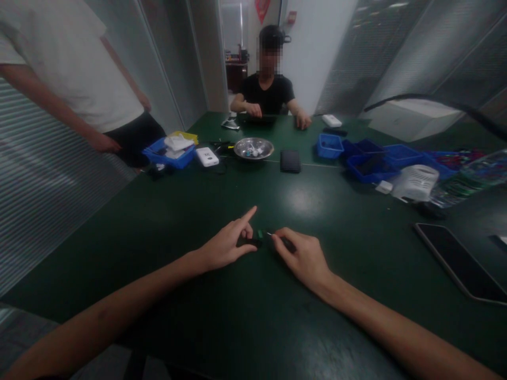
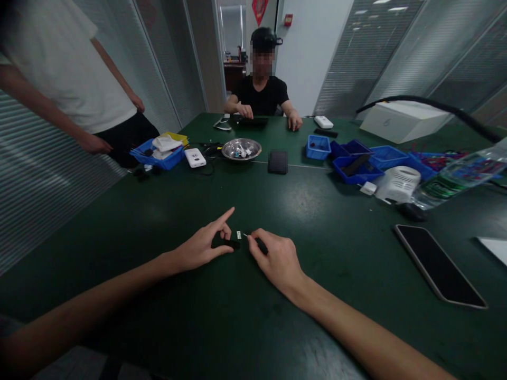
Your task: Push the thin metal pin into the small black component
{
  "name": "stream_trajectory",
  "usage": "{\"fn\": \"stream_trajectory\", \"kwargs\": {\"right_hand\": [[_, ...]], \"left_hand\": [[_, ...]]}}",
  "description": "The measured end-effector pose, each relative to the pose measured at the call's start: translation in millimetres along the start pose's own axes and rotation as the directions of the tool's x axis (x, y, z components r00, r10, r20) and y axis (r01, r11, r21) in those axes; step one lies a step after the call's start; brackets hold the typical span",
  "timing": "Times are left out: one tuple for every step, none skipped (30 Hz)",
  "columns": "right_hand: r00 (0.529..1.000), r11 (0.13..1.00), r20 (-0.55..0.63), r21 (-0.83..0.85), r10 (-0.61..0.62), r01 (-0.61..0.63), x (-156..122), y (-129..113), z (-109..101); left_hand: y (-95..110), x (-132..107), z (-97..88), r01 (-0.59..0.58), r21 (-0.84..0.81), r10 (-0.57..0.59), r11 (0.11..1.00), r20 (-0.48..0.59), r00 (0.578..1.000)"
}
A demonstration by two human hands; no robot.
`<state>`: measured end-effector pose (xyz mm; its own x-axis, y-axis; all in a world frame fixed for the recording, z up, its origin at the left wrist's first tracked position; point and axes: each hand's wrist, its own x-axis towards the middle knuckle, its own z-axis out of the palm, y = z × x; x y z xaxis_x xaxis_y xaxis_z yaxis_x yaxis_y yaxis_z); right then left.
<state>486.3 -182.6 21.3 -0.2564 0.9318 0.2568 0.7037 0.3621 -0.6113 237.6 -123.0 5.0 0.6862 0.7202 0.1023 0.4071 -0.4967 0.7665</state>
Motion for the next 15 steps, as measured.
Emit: {"fn": "stream_trajectory", "kwargs": {"right_hand": [[1.0, 1.0, -0.019, 0.009, 0.013, -0.013, -0.1, 0.2, -1.3], [0.999, 0.999, -0.038, 0.02, 0.028, -0.027, -0.1, 0.4, -2.5], [0.997, 0.999, -0.06, 0.029, 0.042, -0.04, 0.0, 0.4, -3.6], [0.996, 0.998, -0.077, 0.038, 0.053, -0.051, 0.3, 0.4, -4.4], [0.994, 0.997, -0.091, 0.047, 0.063, -0.059, 0.6, 0.2, -5.0], [0.993, 0.996, -0.099, 0.057, 0.069, -0.064, 0.9, -0.1, -5.3], [0.992, 0.996, -0.1, 0.068, 0.072, -0.065, 1.2, -0.4, -5.5], [0.992, 0.995, -0.1, 0.078, 0.071, -0.063, 1.4, -0.8, -5.5], [0.992, 0.995, -0.102, 0.084, 0.07, -0.061, 1.6, -1.2, -5.4], [0.993, 0.994, -0.102, 0.088, 0.067, -0.058, 1.6, -1.6, -5.3], [0.993, 0.994, -0.102, 0.089, 0.064, -0.055, 1.5, -1.8, -5.4], [0.993, 0.995, -0.102, 0.09, 0.062, -0.053, 1.3, -2.0, -5.5], [0.993, 0.995, -0.101, 0.09, 0.062, -0.053, 1.0, -2.0, -5.7], [0.993, 0.994, -0.098, 0.093, 0.063, -0.053, 0.6, -1.9, -6.0], [0.994, 0.994, -0.091, 0.098, 0.064, -0.055, 0.1, -1.7, -6.4]], "left_hand": [[0.1, 0.0, -1.3, -0.006, 0.009, 0.006, 1.0, -0.008, 1.0], [1.1, 0.0, -2.9, -0.023, 0.029, 0.023, 0.999, -0.008, 1.0], [3.0, -0.1, -4.7, -0.045, 0.055, 0.046, 0.997, -0.001, 0.999], [5.5, -0.2, -6.6, -0.073, 0.083, 0.072, 0.994, 0.011, 0.997], [8.3, -0.3, -8.1, -0.107, 0.111, 0.104, 0.988, 0.026, 0.994], [11.2, -0.3, -9.3, -0.141, 0.137, 0.137, 0.98, 0.042, 0.99], [13.7, -0.3, -10.0, -0.174, 0.163, 0.166, 0.971, 0.059, 0.984], [15.4, -0.1, -10.3, -0.205, 0.191, 0.193, 0.96, 0.081, 0.978], [16.2, 0.2, -10.4, -0.238, 0.223, 0.218, 0.945, 0.113, 0.969], [15.6, 0.8, -10.7, -0.273, 0.259, 0.24, 0.927, 0.151, 0.959], [13.5, 1.4, -11.8, -0.301, 0.293, 0.255, 0.907, 0.185, 0.949], [9.7, 2.1, -14.2, -0.317, 0.325, 0.262, 0.891, 0.204, 0.943], [4.2, 2.9, -18.2, -0.319, 0.355, 0.26, 0.879, 0.203, 0.944], [-3.1, 3.5, -24.3, -0.304, 0.384, 0.25, 0.872, 0.184, 0.951], [-12.1, 3.8, -32.6, -0.273, 0.414, 0.23, 0.868, 0.152, 0.961]]}}
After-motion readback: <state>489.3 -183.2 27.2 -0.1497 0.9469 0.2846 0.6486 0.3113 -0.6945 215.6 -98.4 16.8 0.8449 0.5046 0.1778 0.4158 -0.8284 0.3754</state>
